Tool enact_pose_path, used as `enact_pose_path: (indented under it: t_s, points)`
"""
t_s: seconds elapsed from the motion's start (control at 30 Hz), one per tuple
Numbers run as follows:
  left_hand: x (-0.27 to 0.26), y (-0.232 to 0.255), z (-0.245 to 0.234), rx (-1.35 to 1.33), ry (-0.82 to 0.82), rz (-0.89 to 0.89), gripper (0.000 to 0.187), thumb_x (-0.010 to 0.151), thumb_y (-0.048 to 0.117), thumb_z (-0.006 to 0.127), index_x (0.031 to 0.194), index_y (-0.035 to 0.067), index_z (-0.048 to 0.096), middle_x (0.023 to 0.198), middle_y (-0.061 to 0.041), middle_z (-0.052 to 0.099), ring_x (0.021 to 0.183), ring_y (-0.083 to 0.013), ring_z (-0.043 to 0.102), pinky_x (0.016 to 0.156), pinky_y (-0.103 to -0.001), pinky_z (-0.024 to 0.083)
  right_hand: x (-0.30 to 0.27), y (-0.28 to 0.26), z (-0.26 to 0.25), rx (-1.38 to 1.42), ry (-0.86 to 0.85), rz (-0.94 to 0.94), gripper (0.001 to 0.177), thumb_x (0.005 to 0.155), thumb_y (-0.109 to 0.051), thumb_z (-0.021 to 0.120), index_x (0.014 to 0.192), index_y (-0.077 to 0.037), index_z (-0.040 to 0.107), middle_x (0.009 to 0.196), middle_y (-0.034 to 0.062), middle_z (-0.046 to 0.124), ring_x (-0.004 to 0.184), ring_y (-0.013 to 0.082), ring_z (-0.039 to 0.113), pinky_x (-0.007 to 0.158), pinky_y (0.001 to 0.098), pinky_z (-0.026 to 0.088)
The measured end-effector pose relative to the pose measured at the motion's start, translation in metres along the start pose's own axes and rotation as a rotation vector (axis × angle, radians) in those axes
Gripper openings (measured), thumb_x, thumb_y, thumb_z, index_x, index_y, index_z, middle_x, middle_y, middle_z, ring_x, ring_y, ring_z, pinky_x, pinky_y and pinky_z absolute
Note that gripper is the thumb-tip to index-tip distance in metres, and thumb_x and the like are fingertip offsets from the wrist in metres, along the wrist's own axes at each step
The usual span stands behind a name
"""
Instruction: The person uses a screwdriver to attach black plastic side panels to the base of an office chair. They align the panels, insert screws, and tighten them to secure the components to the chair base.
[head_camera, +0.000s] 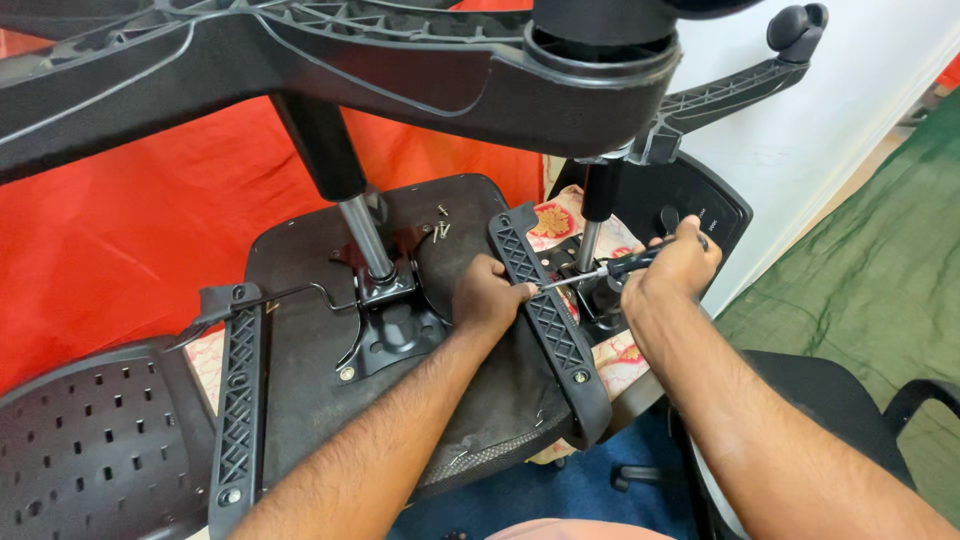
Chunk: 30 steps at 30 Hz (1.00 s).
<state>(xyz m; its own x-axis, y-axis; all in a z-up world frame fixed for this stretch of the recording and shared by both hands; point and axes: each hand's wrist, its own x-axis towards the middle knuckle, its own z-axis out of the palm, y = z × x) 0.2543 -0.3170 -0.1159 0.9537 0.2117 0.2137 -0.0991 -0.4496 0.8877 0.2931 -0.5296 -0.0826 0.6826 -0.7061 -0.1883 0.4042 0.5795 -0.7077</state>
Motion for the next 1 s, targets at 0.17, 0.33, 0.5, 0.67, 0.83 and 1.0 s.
enact_pose_path:
  t_s: [0.17,0.33,0.5,0.67,0.83,1.0]
  points:
    - [-0.014,0.022,-0.015,0.177,-0.019,0.328,0.026,0.069,0.018,0.084,0.09,0.007,0.074,0.089,-0.013,0.062,0.088,-0.032,0.063,0.078,-0.042,0.051,0.028,0.018,-0.023,0.073,0.184,0.019,0.022,0.103,-0.02,0.06,0.09,-0.003,0.054,0.074,0.0047,0.052,0.059,0.0155,0.051,0.051,0.0312,0.047]
    - [-0.009,0.027,-0.023,0.226,-0.152,0.481,0.014,0.078,0.019,0.079,0.087,0.008,0.077,0.09,-0.011,0.064,0.093,-0.0307,0.064,0.083,-0.042,0.05,0.024,0.017,-0.028,0.065,0.331,0.059,0.017,0.103,-0.015,0.059,0.094,-0.001,0.056,0.082,0.0039,0.063,0.068,0.0136,0.067,0.059,0.033,0.059]
    - [-0.004,0.026,-0.02,0.366,-0.168,0.572,0.01,0.081,0.017,0.075,0.087,0.008,0.076,0.092,-0.009,0.065,0.097,-0.0316,0.064,0.085,-0.045,0.05,-0.003,0.001,0.003,-0.112,0.065,-0.19,0.02,0.105,-0.023,0.061,0.1,-0.006,0.05,0.08,0.0031,0.055,0.062,0.0119,0.053,0.054,0.028,0.049]
    - [-0.007,0.026,-0.02,0.374,-0.174,0.587,0.01,0.085,0.018,0.074,0.089,0.009,0.076,0.093,-0.01,0.065,0.097,-0.032,0.065,0.084,-0.045,0.05,-0.037,0.0,0.024,-0.21,-0.215,-0.269,0.02,0.103,-0.023,0.063,0.109,-0.011,0.047,0.077,0.0042,0.054,0.061,0.0106,0.052,0.051,0.0247,0.045]
    - [-0.01,0.029,-0.023,0.338,-0.18,0.593,0.01,0.084,0.017,0.073,0.089,0.008,0.076,0.092,-0.009,0.065,0.095,-0.0314,0.065,0.084,-0.044,0.051,-0.016,0.004,0.02,-0.117,-0.065,-0.199,0.02,0.104,-0.024,0.062,0.109,-0.009,0.049,0.08,0.0011,0.054,0.062,0.011,0.055,0.05,0.0286,0.049]
    - [-0.016,0.032,-0.025,0.312,-0.154,0.624,0.008,0.087,0.016,0.072,0.089,0.007,0.074,0.091,-0.008,0.065,0.094,-0.03,0.066,0.082,-0.043,0.052,0.013,0.01,-0.005,0.001,-0.056,0.044,0.019,0.104,-0.024,0.057,0.101,-0.007,0.047,0.073,0.0045,0.046,0.057,0.0177,0.049,0.045,0.0374,0.048]
